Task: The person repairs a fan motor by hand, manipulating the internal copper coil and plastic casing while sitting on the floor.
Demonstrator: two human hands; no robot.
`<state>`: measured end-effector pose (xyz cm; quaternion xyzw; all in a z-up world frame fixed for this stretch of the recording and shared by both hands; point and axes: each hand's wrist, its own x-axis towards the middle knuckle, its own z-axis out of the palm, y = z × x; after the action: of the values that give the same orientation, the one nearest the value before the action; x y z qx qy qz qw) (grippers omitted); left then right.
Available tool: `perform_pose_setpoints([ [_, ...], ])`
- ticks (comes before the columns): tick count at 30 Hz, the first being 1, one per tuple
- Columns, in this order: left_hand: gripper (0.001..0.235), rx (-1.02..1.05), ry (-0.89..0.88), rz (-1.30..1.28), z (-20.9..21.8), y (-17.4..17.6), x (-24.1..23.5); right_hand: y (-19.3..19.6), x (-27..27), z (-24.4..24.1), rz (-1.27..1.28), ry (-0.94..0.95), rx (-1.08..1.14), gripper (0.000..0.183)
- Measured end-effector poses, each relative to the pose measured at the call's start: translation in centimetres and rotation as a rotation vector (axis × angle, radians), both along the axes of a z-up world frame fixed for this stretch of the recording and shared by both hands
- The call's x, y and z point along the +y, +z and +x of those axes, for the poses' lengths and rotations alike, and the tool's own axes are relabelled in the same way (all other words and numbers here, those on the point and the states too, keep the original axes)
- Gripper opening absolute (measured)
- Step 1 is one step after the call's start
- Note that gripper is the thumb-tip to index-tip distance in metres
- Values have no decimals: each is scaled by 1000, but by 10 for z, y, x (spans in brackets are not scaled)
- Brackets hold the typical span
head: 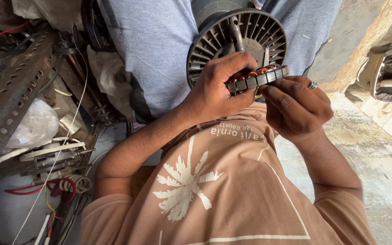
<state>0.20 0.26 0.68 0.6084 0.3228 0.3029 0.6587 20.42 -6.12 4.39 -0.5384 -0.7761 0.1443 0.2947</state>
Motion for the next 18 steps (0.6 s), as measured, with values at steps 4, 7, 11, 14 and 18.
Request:
perform_pose_setpoints([
  [4,25,-65,-19,1,-4,-4,1,5,3,-2,-36,27,-1,18],
  [7,20,-57,-53,-23,-6,-7,3,14,5,-4,-90,33,0,16],
  [11,25,-62,-54,-38,-9,-11,6,11,9,-4,-112,-146,235,17],
  [14,35,-99,-2,-13,-9,-19,1,-3,7,-11,-238,-311,575,25],
  [18,37,-31,75,31,0,-26,-8,-19,6,-15,-438,-405,923,30],
])
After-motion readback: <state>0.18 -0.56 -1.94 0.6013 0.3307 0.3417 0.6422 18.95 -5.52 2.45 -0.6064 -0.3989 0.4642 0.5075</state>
